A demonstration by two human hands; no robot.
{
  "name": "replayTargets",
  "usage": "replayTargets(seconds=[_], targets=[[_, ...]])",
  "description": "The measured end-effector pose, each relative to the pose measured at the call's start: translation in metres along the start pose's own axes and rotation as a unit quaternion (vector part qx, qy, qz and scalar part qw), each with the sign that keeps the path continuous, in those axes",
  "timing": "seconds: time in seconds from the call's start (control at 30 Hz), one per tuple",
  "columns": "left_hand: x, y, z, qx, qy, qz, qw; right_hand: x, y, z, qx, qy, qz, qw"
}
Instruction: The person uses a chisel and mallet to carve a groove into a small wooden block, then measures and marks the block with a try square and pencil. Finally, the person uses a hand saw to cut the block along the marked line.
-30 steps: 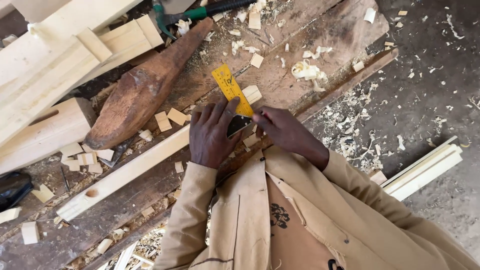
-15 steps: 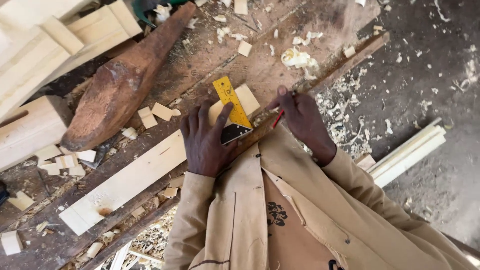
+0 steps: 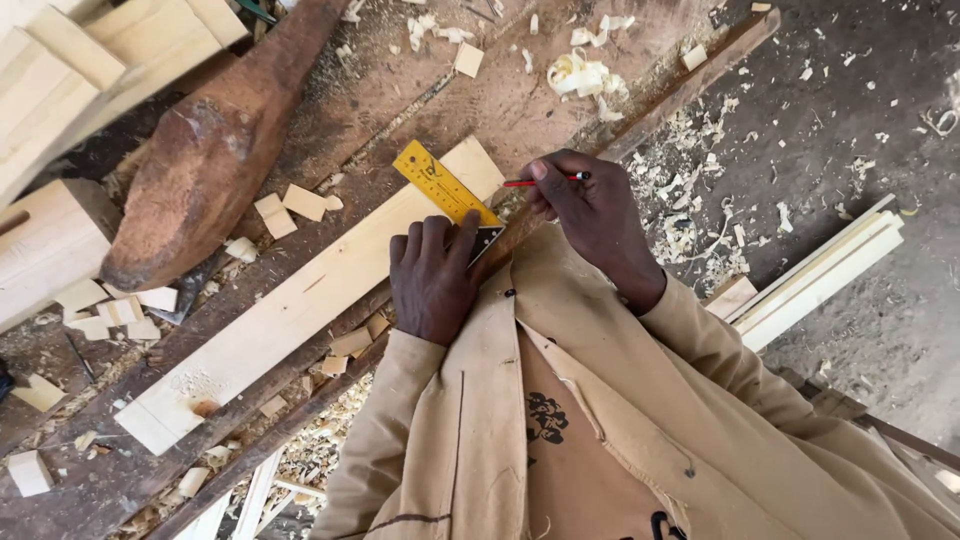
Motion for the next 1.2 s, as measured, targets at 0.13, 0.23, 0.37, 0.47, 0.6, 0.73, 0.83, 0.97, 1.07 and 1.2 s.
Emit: replayTargets(seconds=[0.13,0.23,0.37,0.47,0.6,0.73,0.83,0.97,1.07,1.2], targets=[[0.007,0.003,-0.013,0.073,-0.031,-0.046,0.996,-0.002,0.003,0.007,0.024,-0.019,-0.005,1.0],[0.019,-0.01,-0.022,0.083,0.026,-0.026,0.996,-0.003,0.005,0.005,0.037,-0.017,-0.007,0.999],[0.018,-0.009,-0.025,0.063,0.042,-0.059,0.995,-0.003,0.009,0.001,0.059,-0.017,-0.008,0.998],[0.015,-0.01,-0.029,0.068,0.038,-0.073,0.994,-0.002,0.006,0.001,0.079,-0.002,-0.017,0.997],[0.016,-0.009,-0.027,0.065,0.026,-0.077,0.995,-0.003,0.008,0.004,0.096,0.009,-0.036,0.995],[0.015,-0.008,-0.027,0.059,0.022,-0.073,0.995,-0.006,0.007,0.008,0.11,0.012,-0.053,0.992],[0.014,-0.008,-0.028,0.057,0.016,-0.088,0.994,-0.008,0.001,0.016,0.117,0.02,-0.063,0.991],[0.013,-0.008,-0.028,0.055,0.001,-0.098,0.994,-0.013,-0.012,0.022,0.154,0.104,-0.104,0.977],[0.011,-0.006,-0.028,0.059,-0.005,-0.099,0.993,-0.024,-0.023,0.029,0.187,0.169,-0.144,0.957],[0.015,-0.009,-0.025,0.059,-0.01,-0.1,0.993,-0.037,-0.023,0.025,0.2,0.296,-0.19,0.915]])
Point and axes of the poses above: each hand's wrist, its own y-axis away from the middle knuckle, its own x-axis out of the back of the hand, z = x × y, the point moved 4 cm from there along -y, towards the middle knuckle, and after that the axes turned 9 degrees about -z, right-handed, at the moved point
